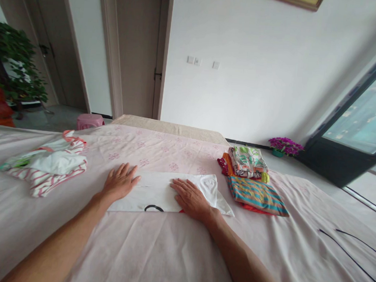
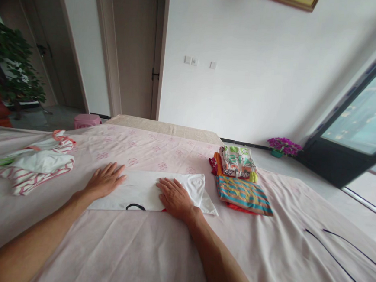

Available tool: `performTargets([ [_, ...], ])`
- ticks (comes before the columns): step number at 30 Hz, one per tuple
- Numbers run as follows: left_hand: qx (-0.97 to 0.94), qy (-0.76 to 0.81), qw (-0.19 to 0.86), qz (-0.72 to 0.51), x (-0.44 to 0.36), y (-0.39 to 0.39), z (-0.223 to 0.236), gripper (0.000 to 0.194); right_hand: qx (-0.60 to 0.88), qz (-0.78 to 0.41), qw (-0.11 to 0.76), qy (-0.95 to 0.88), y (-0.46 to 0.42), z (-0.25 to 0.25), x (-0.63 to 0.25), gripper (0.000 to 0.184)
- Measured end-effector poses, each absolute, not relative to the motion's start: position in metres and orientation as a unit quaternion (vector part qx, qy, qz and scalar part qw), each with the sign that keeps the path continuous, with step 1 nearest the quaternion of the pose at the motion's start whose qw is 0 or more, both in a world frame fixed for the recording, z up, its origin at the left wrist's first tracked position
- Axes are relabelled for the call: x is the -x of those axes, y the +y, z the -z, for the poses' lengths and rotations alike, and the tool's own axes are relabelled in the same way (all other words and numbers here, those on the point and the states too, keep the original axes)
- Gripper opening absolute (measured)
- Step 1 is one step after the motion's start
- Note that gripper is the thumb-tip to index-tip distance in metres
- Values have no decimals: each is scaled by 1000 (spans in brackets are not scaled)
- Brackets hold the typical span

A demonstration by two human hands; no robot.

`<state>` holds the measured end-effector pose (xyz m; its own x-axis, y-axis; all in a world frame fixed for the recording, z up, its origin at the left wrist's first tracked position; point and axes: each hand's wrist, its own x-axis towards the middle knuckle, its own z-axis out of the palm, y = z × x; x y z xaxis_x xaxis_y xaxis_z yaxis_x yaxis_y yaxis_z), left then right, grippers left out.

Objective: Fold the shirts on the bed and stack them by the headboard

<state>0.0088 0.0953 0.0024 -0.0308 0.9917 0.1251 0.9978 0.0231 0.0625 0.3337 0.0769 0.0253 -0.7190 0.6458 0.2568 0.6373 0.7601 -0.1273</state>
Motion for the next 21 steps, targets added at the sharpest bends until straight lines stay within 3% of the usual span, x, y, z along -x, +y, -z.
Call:
performTargets([
  [10,617,-777,83,91,7,78,0,63,347,-74,161,-921,74,-28,-339,53],
  [17,556,-820,90,96,14,49,-18,55,471,-107,366,-796,93,-31,-372,42],
  [21,568,-818,62,64,14,52,-27,52,527,-88,386,-752,105,-21,-394,37],
])
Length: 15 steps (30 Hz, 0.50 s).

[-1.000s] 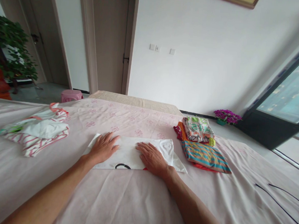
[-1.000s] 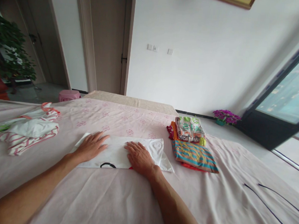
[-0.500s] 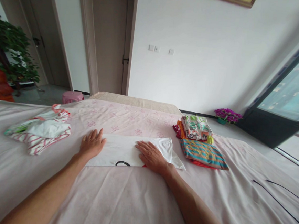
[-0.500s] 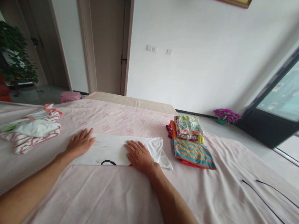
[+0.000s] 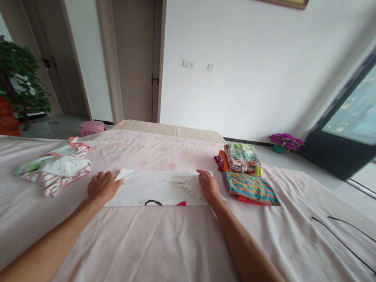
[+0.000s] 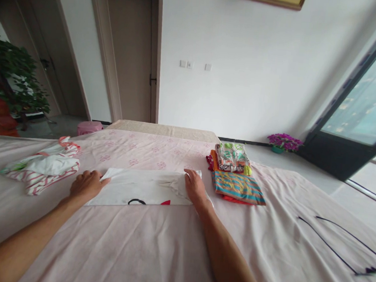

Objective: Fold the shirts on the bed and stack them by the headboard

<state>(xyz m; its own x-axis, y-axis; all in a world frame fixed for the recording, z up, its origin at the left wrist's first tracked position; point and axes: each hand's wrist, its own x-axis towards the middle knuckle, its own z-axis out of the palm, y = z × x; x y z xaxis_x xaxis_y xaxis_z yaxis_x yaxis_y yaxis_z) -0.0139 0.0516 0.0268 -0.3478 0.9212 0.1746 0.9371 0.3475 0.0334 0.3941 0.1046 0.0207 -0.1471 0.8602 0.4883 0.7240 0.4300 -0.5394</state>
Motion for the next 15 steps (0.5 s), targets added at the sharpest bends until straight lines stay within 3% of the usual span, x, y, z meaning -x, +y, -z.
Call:
performTargets([
  [6,589,-807,12,28,20,62,-33,47,525,-95,362,-765,106,-11,-402,31],
  [15,537,-750,-271,274,26,74,-40,32,545,-96,335,-763,108,-11,-404,33],
])
